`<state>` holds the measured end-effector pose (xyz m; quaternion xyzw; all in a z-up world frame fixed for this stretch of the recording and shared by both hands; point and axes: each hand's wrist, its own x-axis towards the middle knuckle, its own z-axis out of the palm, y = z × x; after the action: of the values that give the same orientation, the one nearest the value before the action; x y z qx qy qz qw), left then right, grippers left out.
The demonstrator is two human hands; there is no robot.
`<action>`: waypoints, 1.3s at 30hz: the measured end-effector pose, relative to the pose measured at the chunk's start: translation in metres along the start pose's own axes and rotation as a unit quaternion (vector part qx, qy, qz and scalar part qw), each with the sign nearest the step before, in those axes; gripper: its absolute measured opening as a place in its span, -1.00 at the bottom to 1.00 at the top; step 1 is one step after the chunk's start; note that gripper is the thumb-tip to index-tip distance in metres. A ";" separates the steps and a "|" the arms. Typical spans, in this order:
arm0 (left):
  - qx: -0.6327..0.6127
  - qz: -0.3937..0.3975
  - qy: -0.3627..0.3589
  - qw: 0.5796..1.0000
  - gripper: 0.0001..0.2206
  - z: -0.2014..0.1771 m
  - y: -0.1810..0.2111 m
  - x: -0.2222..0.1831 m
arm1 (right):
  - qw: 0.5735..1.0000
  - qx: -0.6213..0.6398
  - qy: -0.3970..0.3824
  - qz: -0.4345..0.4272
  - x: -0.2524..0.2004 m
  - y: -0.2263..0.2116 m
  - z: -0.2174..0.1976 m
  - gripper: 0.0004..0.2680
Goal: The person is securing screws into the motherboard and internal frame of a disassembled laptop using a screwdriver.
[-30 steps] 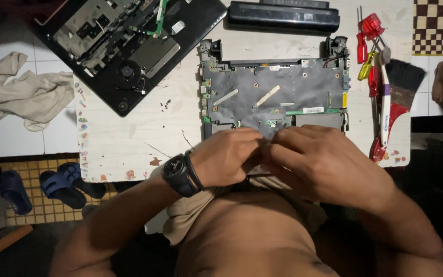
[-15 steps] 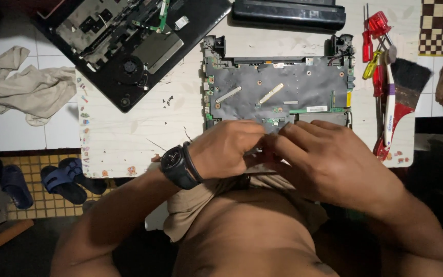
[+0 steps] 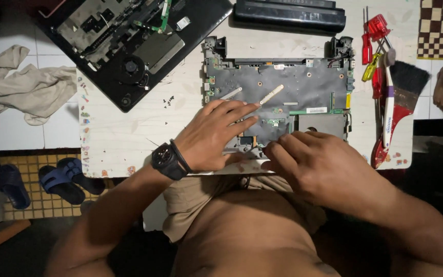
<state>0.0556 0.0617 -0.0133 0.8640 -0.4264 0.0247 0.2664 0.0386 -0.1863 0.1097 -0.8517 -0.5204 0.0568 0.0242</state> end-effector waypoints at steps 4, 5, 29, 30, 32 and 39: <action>-0.005 0.002 0.003 1.000 -0.37 0.002 -0.002 -0.002 | 0.999 0.006 0.029 0.013 0.004 0.000 -0.002 -0.88; -0.008 0.003 0.002 1.000 -0.36 0.003 -0.003 -0.003 | 0.999 0.034 0.021 0.012 0.004 0.000 -0.003 -0.90; 0.053 0.005 -0.007 0.999 -0.21 0.019 -0.007 -0.012 | 0.989 0.086 0.091 0.079 -0.010 -0.005 0.006 -0.90; 0.056 0.004 -0.015 0.998 -0.15 0.021 -0.008 -0.012 | 0.982 0.125 0.095 0.109 -0.014 -0.006 0.001 -0.87; 0.054 0.003 -0.008 0.999 -0.21 0.019 -0.007 -0.012 | 0.974 0.104 0.134 0.151 -0.025 -0.011 -0.007 -0.88; 0.063 -0.025 0.027 0.997 -0.12 0.004 0.007 -0.028 | 0.914 0.177 0.337 0.141 0.001 -0.006 0.021 -0.88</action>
<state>0.0321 0.0770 -0.0211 0.8886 -0.3946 0.0679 0.2237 0.0306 -0.1832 0.0899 -0.8663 -0.3374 -0.1396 0.3407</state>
